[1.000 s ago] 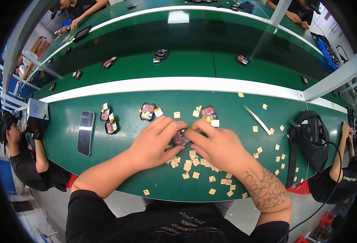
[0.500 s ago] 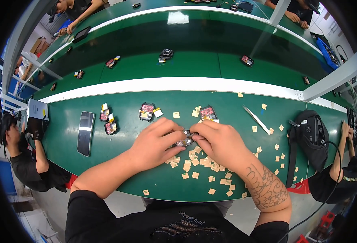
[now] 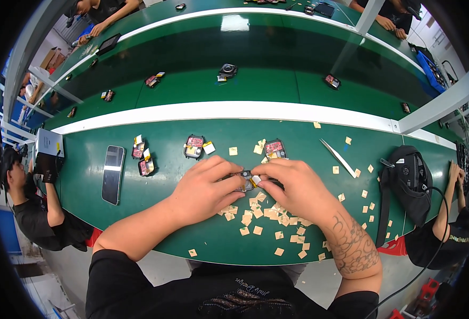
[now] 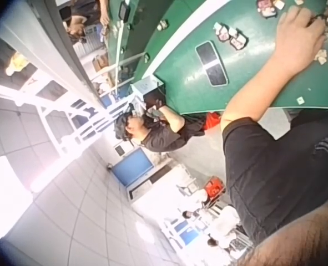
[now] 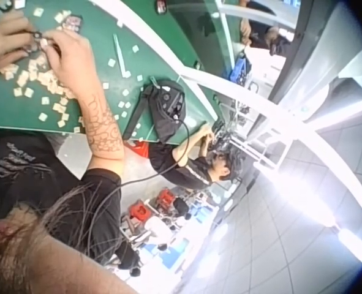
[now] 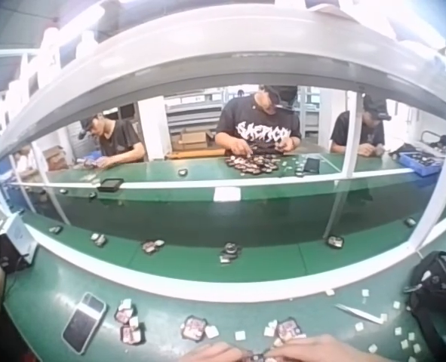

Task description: Assemble small electronic components by attaching small yellow tabs to electronic parts.

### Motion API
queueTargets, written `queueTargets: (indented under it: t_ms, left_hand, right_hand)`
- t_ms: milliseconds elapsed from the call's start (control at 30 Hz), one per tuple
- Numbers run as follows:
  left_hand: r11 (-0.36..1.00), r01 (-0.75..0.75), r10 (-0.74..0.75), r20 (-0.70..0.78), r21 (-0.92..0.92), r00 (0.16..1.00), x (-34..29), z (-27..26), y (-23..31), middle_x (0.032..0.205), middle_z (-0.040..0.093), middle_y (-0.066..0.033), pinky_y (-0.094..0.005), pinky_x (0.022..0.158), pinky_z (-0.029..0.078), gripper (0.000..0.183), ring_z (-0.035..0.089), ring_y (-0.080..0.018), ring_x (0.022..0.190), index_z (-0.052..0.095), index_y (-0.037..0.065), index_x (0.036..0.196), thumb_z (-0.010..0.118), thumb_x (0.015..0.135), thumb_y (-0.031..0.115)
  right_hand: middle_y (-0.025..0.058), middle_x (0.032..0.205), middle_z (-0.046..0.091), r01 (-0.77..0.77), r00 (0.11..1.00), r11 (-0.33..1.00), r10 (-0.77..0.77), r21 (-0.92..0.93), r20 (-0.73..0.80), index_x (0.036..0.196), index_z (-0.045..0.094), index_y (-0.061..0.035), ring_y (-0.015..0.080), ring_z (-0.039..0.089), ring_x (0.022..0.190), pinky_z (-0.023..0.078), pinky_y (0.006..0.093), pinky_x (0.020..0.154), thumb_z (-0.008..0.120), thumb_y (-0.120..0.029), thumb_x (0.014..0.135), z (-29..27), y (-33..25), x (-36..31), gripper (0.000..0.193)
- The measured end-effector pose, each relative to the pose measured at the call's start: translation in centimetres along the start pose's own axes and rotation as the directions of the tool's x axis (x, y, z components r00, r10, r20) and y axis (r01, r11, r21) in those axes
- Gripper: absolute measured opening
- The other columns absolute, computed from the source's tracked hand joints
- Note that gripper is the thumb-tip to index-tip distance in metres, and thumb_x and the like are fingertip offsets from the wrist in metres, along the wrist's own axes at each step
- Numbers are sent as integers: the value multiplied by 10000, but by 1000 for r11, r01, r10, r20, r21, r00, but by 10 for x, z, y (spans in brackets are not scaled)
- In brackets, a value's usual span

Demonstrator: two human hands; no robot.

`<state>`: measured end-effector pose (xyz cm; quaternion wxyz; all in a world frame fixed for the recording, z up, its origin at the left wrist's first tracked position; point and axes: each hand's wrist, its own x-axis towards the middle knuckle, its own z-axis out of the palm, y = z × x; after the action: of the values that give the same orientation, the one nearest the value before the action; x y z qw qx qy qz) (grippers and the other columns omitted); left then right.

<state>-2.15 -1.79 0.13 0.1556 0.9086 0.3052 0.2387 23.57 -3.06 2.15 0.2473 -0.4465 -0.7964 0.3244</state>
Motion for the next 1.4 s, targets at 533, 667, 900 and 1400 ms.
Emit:
queueTargets:
  t_ms: [533,667,900,1400]
  left_hand:
    - [1000,1,-1,2,1,1000,1,1,0,1164,701,-17,-388,886,573,268,658,-244,1036,734,117,1035,866,808,171]
    - [1000,16,-16,-10,-26,1000,2,-1,2,1138,702,-21,-386,876,573,319,656,-255,1024,704,107,1055,878,792,153]
    - [997,41,-41,1,-60,999,3,-2,3,1101,696,-29,-399,851,566,371,652,-274,1004,672,93,1089,883,789,147]
    - [998,19,-20,-16,-63,1000,3,-1,4,1025,675,-55,-414,811,553,400,649,-293,954,639,88,1132,874,816,158]
  right_hand:
    - [86,1009,716,70,988,995,-79,-69,-131,1190,722,-68,352,723,803,591,438,677,741,-76,957,28,-5,-4,234]
    - [103,1001,717,39,990,999,-42,-21,-136,1177,720,-62,367,720,808,586,447,690,739,-67,955,27,-6,-4,223]
    - [119,988,714,12,994,1000,-10,17,-106,1136,721,-51,384,709,807,574,449,694,745,-66,950,25,-7,-4,189]
    - [129,976,739,-107,989,990,115,93,-89,1119,758,-23,337,742,844,593,398,743,786,-42,918,25,-11,-1,204]
